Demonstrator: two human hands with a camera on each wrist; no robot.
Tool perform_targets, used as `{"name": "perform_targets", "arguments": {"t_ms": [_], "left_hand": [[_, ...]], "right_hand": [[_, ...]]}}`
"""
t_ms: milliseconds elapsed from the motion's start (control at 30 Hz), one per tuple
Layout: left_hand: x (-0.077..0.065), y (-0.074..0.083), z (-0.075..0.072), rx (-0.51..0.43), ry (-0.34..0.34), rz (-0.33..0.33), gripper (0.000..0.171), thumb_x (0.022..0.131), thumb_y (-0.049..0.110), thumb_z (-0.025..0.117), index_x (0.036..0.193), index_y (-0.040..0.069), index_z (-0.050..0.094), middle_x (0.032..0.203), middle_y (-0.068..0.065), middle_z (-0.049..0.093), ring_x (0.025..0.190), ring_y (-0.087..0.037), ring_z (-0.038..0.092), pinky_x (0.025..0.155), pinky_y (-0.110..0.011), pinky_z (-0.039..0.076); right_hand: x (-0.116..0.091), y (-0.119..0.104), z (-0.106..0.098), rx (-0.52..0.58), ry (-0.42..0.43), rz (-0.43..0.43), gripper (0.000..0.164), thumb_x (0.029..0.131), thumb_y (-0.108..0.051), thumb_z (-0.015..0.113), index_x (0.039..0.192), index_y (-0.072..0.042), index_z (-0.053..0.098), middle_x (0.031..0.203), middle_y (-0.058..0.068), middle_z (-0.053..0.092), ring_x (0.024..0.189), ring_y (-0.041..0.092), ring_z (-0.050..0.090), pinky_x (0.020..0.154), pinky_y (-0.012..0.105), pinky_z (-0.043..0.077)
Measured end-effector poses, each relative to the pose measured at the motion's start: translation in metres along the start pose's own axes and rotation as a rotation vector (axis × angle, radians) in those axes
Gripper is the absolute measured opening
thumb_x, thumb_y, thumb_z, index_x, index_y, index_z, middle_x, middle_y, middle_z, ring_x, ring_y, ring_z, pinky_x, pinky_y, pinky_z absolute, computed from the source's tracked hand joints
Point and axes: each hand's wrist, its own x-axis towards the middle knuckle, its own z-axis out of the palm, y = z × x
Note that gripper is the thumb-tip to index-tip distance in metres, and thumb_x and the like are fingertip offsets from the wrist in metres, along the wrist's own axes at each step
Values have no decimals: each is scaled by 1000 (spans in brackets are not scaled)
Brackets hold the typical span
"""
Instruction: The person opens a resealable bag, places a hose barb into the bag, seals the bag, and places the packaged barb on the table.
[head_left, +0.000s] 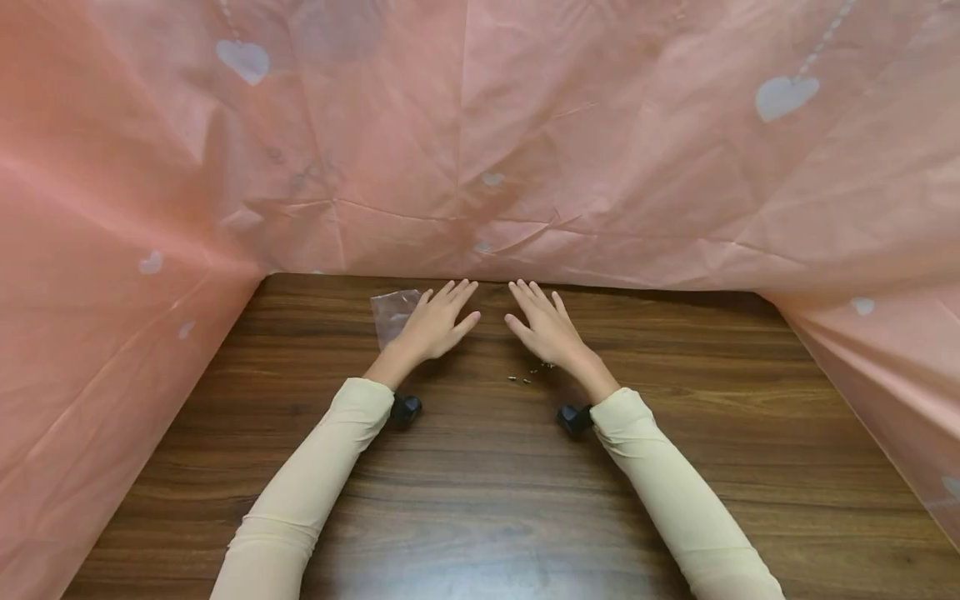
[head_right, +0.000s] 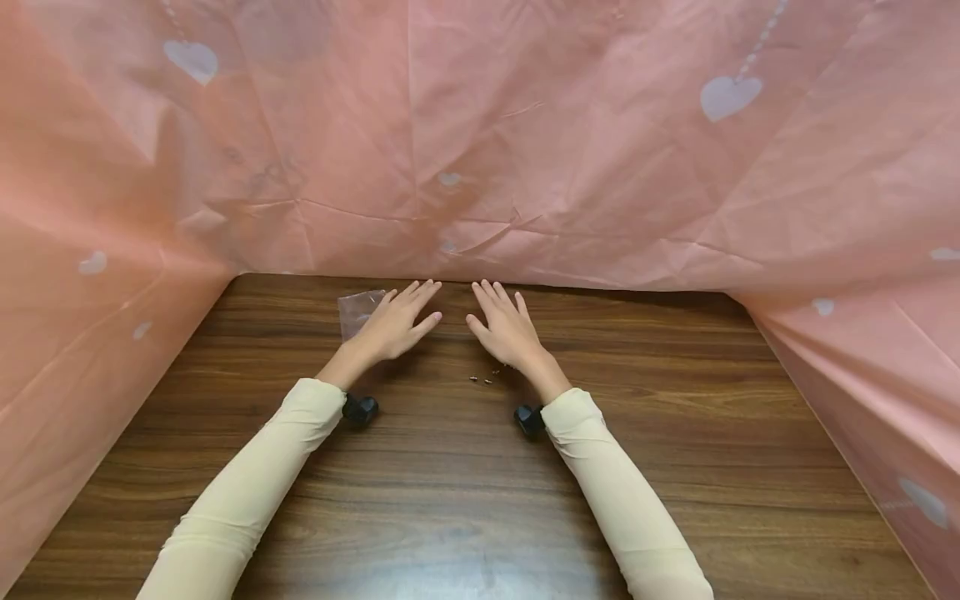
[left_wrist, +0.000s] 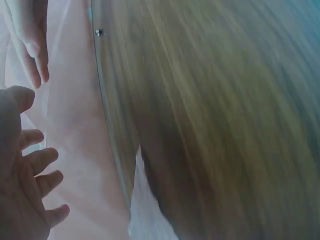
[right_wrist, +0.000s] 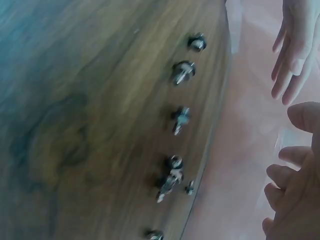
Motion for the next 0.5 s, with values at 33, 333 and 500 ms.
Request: {"name": "perform_targets", "arguments": {"t_ms": [33, 333, 500], "left_hand": [[-1, -3, -2, -5, 6, 4, 65, 108, 47, 36, 163, 15, 22, 168, -11, 26, 156, -32, 23, 124, -59, 16], [-11, -24, -19, -40, 54, 44, 64, 106, 39, 49, 161, 13, 29, 160, -15, 41, 150, -33, 37, 123, -58, 22], [-21, -37, -24, -34, 73, 63, 65, 104, 36, 55, 159, 12, 32, 148, -18, 55, 146, -34, 43, 121, -60, 24]], "right_hand": [[2, -2, 0, 8, 2, -14, 65, 108, -39, 40, 163, -9, 20, 169, 17, 19, 158, 36, 12, 125, 60, 0], [14, -24, 0, 91, 11, -114, 67, 103, -30, 55, 160, -7, 29, 167, 17, 26, 157, 35, 16, 125, 60, 2], [20, -36, 7, 120, 3, -159, 65, 103, -29, 57, 159, -7, 33, 166, 16, 29, 157, 33, 18, 126, 58, 4]]}}
